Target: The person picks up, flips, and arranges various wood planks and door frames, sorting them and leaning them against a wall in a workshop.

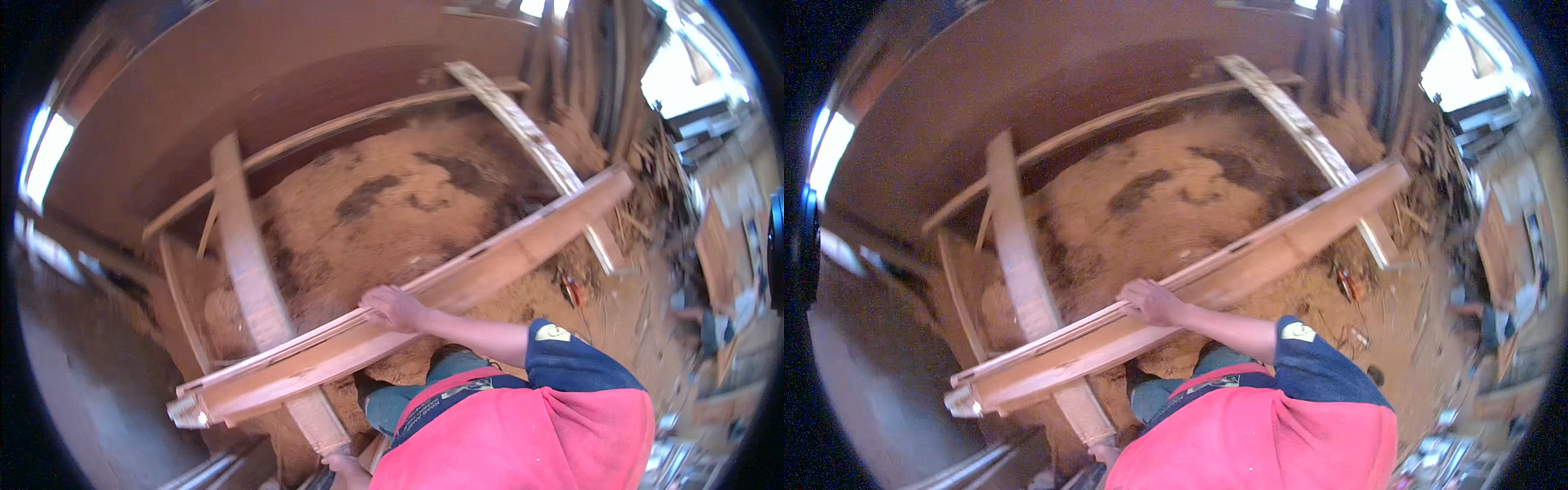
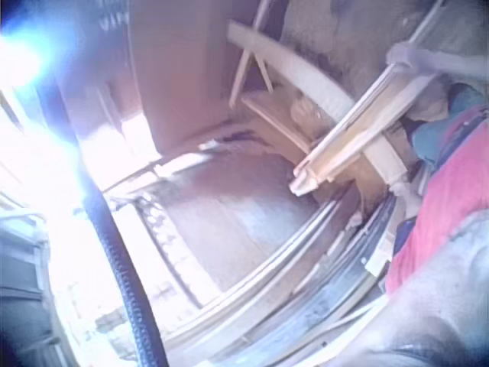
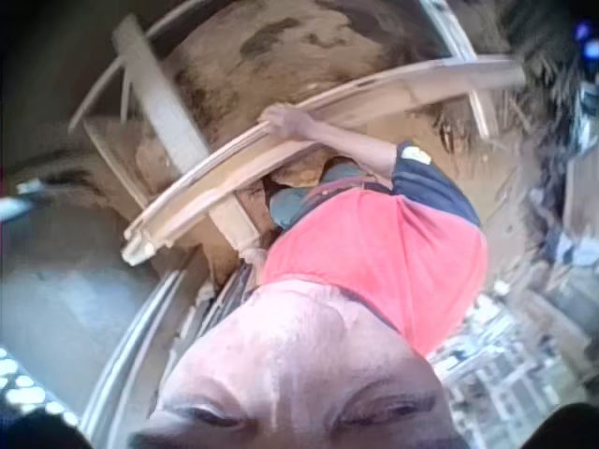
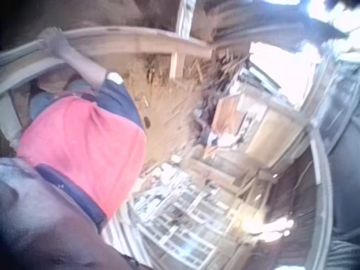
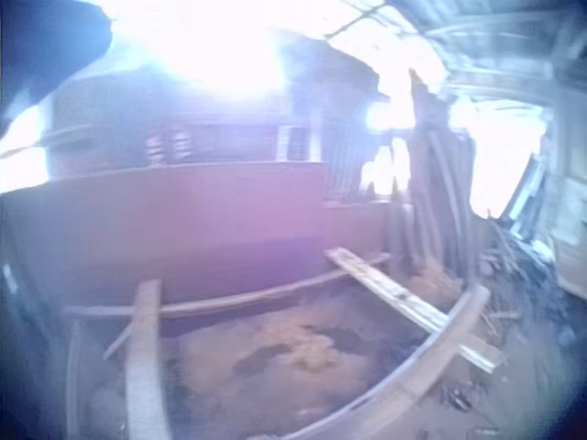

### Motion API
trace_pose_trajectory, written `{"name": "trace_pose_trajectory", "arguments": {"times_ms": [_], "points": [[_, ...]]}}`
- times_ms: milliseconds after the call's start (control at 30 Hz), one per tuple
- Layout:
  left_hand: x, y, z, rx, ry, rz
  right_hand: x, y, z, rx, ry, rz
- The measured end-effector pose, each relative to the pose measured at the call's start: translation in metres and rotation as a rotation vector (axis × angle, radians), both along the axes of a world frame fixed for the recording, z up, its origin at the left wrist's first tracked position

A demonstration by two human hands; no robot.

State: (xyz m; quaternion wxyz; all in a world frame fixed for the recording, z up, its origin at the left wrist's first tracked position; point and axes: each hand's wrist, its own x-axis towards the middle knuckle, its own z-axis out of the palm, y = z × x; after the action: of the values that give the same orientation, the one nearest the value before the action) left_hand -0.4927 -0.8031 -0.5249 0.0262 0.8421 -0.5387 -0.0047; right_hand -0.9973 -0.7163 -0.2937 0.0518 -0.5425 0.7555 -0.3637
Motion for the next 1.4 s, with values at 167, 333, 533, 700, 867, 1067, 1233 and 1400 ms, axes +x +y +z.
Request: {"name": "trace_pose_trajectory", "arguments": {"times_ms": [167,333,533,700,867,1067,1233,1400], "points": [[-0.058,0.018,0.037,-0.173,-0.542,-0.243,-0.002,0.303,-0.023,0.227,-0.150,-0.455],[-0.290,0.140,0.119,-0.240,0.315,-1.155,0.023,0.596,-0.034,0.064,-0.331,-1.357],[-0.522,0.274,0.182,-0.032,0.398,-1.931,0.019,0.740,-0.080,-0.269,-0.343,-1.847],[-0.680,0.379,0.226,-0.070,0.511,-2.144,-0.024,0.774,-0.117,-0.435,-0.415,-1.939],[-0.834,0.468,0.214,-0.004,0.539,-2.190,-0.088,0.810,-0.157,-0.703,-0.508,-1.962],[-1.018,0.538,0.145,0.779,0.964,-1.662,-0.152,0.895,-0.192,-0.732,-0.747,-1.982],[-1.115,0.529,0.064,0.858,0.941,-1.141,-0.262,0.873,-0.154,-0.701,-1.223,-2.060],[-1.177,0.563,0.051,0.788,1.096,-0.766,-0.312,0.895,-0.245,-0.815,-1.116,-2.075]]}}
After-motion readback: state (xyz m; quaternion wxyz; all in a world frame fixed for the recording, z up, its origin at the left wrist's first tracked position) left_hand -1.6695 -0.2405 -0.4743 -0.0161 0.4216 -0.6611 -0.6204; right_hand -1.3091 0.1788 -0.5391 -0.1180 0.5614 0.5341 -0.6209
